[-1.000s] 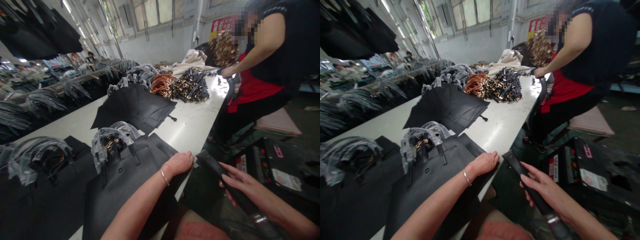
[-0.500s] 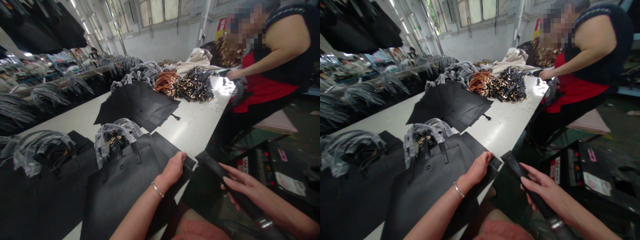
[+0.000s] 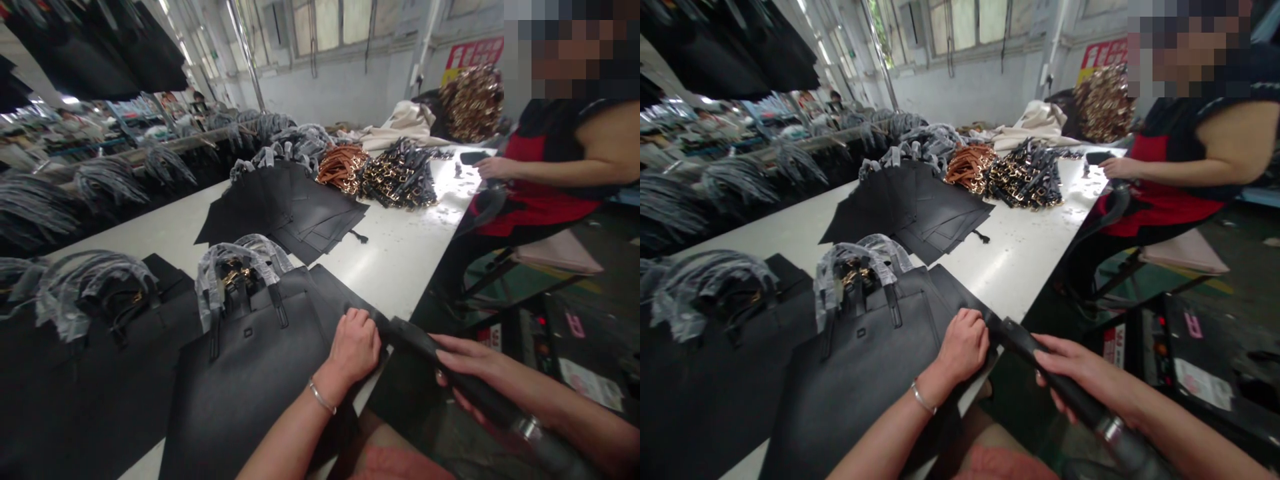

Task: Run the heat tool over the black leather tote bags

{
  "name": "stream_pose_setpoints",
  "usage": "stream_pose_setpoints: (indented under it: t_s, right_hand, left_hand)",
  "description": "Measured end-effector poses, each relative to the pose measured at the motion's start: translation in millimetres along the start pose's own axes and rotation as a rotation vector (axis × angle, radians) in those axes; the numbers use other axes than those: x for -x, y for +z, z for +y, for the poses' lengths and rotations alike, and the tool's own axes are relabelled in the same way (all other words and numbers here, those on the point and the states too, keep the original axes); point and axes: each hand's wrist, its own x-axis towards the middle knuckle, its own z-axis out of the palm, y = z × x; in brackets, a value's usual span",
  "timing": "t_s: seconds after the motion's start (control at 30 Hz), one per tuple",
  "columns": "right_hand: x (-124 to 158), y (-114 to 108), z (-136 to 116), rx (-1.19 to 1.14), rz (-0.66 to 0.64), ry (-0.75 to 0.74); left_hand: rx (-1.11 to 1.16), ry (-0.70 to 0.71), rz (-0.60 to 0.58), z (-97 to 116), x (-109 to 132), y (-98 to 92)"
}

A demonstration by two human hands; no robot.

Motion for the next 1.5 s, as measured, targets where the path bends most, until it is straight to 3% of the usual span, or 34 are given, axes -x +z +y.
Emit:
stream_pose_setpoints:
  t_s: [0.07, 0.17, 0.3, 0.5, 0.7, 0.9, 1.03, 1.1, 1.17, 1.27, 1.5]
  right_hand:
    - [-13, 6, -10, 0.005, -0.009, -0.063]
    - [-27, 11, -22, 0.012, 0.091, -0.188]
    - [-20, 2, -25, 0.014, 0.184, -0.223]
    - [-1, -2, -17, 0.066, 0.050, -0.021]
    - [-38, 12, -34, 0.113, -0.059, -0.092]
    - [-60, 16, -35, 0.166, -0.062, -0.166]
    - [-50, 14, -32, 0.186, -0.080, -0.134]
    - [-46, 12, -31, 0.206, -0.112, -0.124]
    - [-46, 12, -30, 0.265, -0.143, -0.111]
    - [-54, 18, -30, 0.412, -0.128, -0.094]
    - [-86, 51, -68, 0.435, -0.100, -0.127]
  left_hand:
    - [0.018, -0.022, 0.011, -1, 0, 1.6]
    - [0.038, -0.033, 0.022, -3, 1, 3.9]
    - [0.069, -0.030, 0.041, -4, 1, 6.4]
    - [0.118, -0.045, 0.067, -4, 0, 5.2]
    - [0.123, -0.104, 0.075, -3, 2, 2.5]
    - [0.208, -0.125, 0.032, -2, 1, 1.9]
    - [0.350, -0.050, -0.007, -30, 14, -20.6]
    - [0.214, -0.062, 0.009, -55, 27, -36.4]
    - [-0.011, -0.166, 0.037, -78, 41, -48.6]
    - [-0.206, -0.331, 0.045, -94, 61, -52.1]
    - [-0.189, -0.425, 0.106, -55, 80, -30.0]
